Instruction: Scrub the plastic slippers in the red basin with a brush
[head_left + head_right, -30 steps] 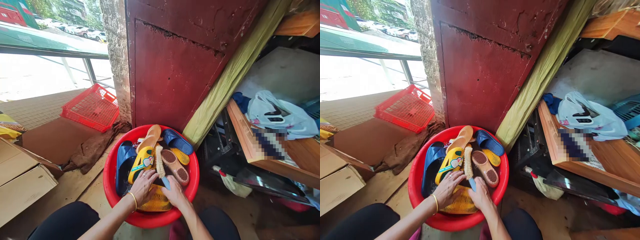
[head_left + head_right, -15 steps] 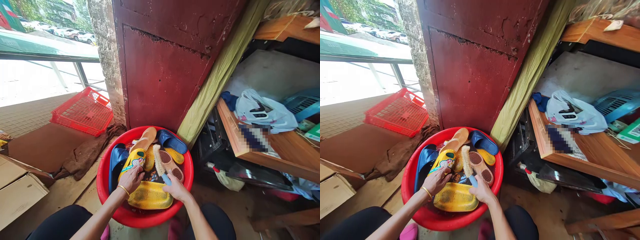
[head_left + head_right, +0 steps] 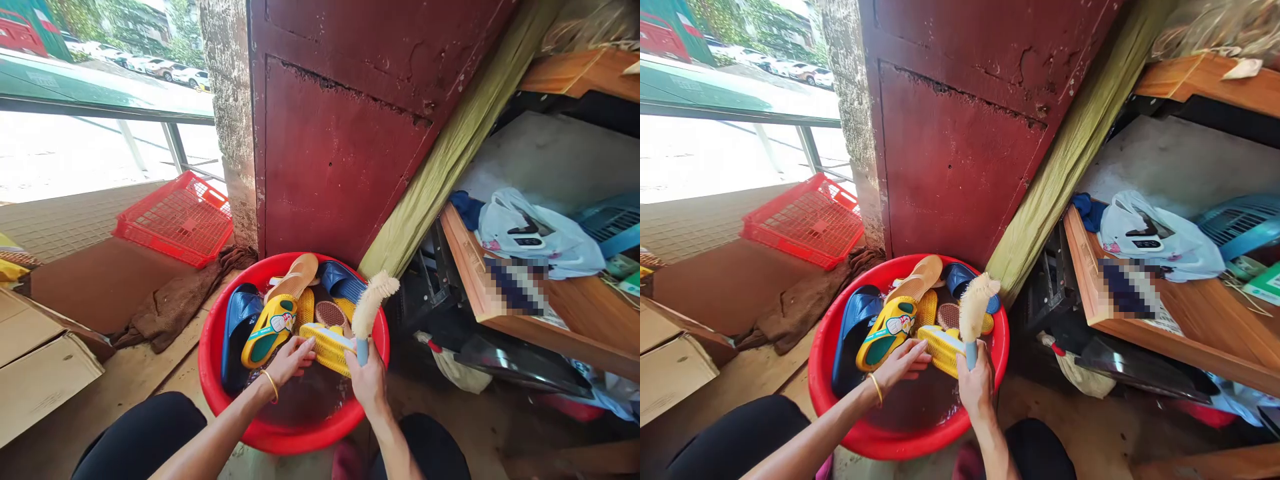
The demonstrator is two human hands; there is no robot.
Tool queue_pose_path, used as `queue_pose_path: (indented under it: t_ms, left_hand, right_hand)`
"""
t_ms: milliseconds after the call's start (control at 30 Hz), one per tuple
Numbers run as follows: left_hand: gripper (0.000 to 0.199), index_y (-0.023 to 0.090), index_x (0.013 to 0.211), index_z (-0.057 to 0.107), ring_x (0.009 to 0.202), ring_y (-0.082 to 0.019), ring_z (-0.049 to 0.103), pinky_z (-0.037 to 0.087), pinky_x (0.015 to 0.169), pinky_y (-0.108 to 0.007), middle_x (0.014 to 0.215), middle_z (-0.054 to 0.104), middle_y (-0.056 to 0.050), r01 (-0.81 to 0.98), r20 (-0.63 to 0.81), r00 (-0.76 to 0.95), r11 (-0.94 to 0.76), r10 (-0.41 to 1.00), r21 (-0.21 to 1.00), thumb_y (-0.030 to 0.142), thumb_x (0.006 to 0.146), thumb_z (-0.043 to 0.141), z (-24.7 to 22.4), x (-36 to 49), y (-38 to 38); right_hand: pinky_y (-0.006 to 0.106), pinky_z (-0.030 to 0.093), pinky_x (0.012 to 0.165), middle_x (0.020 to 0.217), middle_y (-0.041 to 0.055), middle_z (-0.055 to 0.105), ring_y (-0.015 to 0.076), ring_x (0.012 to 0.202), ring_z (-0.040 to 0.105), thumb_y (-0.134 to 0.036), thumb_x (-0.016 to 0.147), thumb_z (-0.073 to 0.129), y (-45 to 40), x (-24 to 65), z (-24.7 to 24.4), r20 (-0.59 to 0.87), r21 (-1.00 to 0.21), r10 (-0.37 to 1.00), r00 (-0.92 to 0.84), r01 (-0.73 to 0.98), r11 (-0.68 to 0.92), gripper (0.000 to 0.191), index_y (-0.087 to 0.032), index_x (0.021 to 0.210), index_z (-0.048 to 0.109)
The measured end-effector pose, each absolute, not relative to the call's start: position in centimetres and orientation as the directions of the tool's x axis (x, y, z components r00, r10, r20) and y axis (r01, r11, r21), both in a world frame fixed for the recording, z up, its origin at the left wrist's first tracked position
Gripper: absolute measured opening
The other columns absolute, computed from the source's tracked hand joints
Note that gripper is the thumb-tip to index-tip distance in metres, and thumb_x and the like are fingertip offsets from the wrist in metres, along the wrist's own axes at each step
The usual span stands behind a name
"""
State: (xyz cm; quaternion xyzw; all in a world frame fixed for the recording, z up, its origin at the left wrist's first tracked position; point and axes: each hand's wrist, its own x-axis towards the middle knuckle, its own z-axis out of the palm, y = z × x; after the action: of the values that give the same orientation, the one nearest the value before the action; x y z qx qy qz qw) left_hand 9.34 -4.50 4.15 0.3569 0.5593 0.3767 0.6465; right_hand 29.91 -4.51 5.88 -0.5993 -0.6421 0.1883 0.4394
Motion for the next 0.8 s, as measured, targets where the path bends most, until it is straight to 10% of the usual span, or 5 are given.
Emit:
queue_pose_path:
  t_ms: [333, 567, 800]
  left_hand:
    - [0.104, 0.033, 0.160, 0.018, 0.111, -0.030, 0.068, 0.056, 0.086, -0.045, 0.147, 0.056, -0.014, -0.488, -0.357, 0.200, 0.409, 0.912, 0.771, 0.063, 0.077, 0.071, 3.9, 12.6, -4.2]
    - [0.078, 0.022, 0.138, 0.055, 0.114, -0.036, 0.066, 0.054, 0.096, -0.045, 0.128, 0.070, -0.013, -0.567, -0.210, -0.065, 0.137, 0.975, 0.812, 0.045, 0.068, 0.082, 4.2, 11.8, -2.6]
    - [0.068, 0.019, 0.127, 0.063, 0.108, -0.032, 0.068, 0.054, 0.096, -0.044, 0.115, 0.074, -0.010, -0.390, -0.167, -0.255, 0.057, 0.952, 0.919, 0.041, 0.066, 0.083, 6.2, 9.0, -2.4]
  right_hand:
    - [0.047, 0.054, 0.096, 0.116, 0.0172, 0.072, 0.0321, 0.111, 0.067, -0.039, 0.092, 0.059, -5.3, 28.3, 4.4, 0.490, -0.693, 0.871, 0.033, 0.621, 0.366, 0.031, -0.019, 0.115, 0.065]
    - [0.037, 0.062, 0.085, 0.104, 0.0105, 0.077, 0.0254, 0.093, 0.074, -0.025, 0.091, 0.058, -6.2, 25.8, 2.6, 0.334, -0.750, 0.923, -0.193, 0.538, 0.384, 0.036, -0.020, 0.126, 0.062]
    - [0.046, 0.055, 0.102, 0.144, 0.0156, 0.059, 0.0314, 0.130, 0.058, -0.028, 0.099, 0.049, -5.4, 28.4, 5.0, 0.526, -0.468, 0.824, -0.211, 0.737, 0.487, 0.056, -0.020, 0.155, 0.042]
